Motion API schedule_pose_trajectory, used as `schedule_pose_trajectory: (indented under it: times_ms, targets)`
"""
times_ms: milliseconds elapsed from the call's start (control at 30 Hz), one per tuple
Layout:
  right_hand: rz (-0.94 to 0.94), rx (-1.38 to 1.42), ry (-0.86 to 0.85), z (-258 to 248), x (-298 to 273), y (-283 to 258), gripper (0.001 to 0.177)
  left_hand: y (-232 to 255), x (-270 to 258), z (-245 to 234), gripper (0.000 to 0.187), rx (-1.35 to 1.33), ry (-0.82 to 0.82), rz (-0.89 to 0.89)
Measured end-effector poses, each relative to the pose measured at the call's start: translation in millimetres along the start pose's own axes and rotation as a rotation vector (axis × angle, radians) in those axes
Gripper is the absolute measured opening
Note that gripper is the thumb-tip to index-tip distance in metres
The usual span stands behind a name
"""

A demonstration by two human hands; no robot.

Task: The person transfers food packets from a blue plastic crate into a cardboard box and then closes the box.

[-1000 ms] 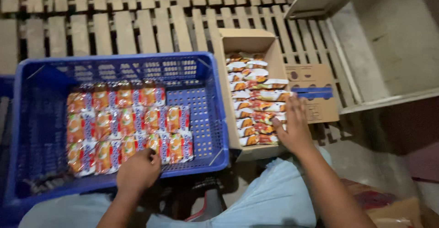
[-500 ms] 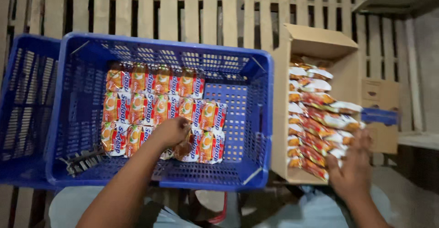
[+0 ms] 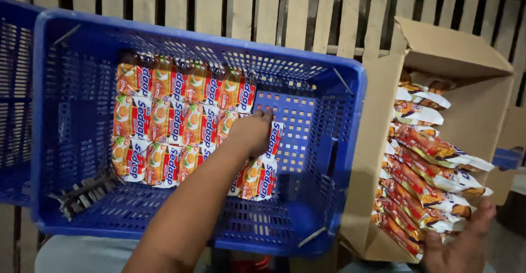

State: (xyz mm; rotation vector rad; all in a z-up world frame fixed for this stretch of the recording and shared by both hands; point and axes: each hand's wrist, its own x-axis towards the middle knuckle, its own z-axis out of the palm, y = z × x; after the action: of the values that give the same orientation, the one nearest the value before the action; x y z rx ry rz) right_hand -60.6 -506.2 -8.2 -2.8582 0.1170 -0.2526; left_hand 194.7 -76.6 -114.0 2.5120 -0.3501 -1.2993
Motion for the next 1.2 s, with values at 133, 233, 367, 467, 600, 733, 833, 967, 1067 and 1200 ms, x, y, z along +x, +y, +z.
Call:
schedule_pose_trajectory:
  times_ms: [133,233,367,467,600,733,833,967,1067,1200]
  targets:
    - [-0.006,0.063,-0.032,-4,4,-7,0.106,12,-14,-28,0.100,0.171,-0.110,0.021]
    - [0.136,-0.034,-0.029,-6,3,-16,0.103,0,-11,-27,0.043,0.322,0.019,0.099]
    - [0.107,0.052,-0.075,-4,5,-7,0.107,-7,-60,-59,0.055,-0.100,0.056,0.088]
    - [0.104,0.154,-0.057,-14,18,-27,0.105,-5,-107,-72,0.029,-0.607,0.115,0.051]
    - [0.096,-0.030,-0.093,-21,12,-32,0.106,10,-159,-65,0.036,-1.050,0.093,0.157]
    - [-0.322,-0.055,0.189,-45,15,-70,0.094,24,-187,-39,0.036,-1.084,0.140,0.315]
    - [-0.408,0.095,0.201,-45,8,-110,0.090,49,-220,-34,0.042,-0.955,0.101,0.238]
    - [-0.653,0.231,0.113,-60,3,-184,0.060,59,-220,17,0.033,-0.788,0.122,0.223]
    - [-0.875,0.187,0.042,-82,13,-204,0.033,66,-224,53,0.037,-1.054,-0.009,0.390]
    - [-0.784,0.427,-0.073,-80,48,-167,0.055,50,-233,71,0.065,-1.281,0.120,0.152]
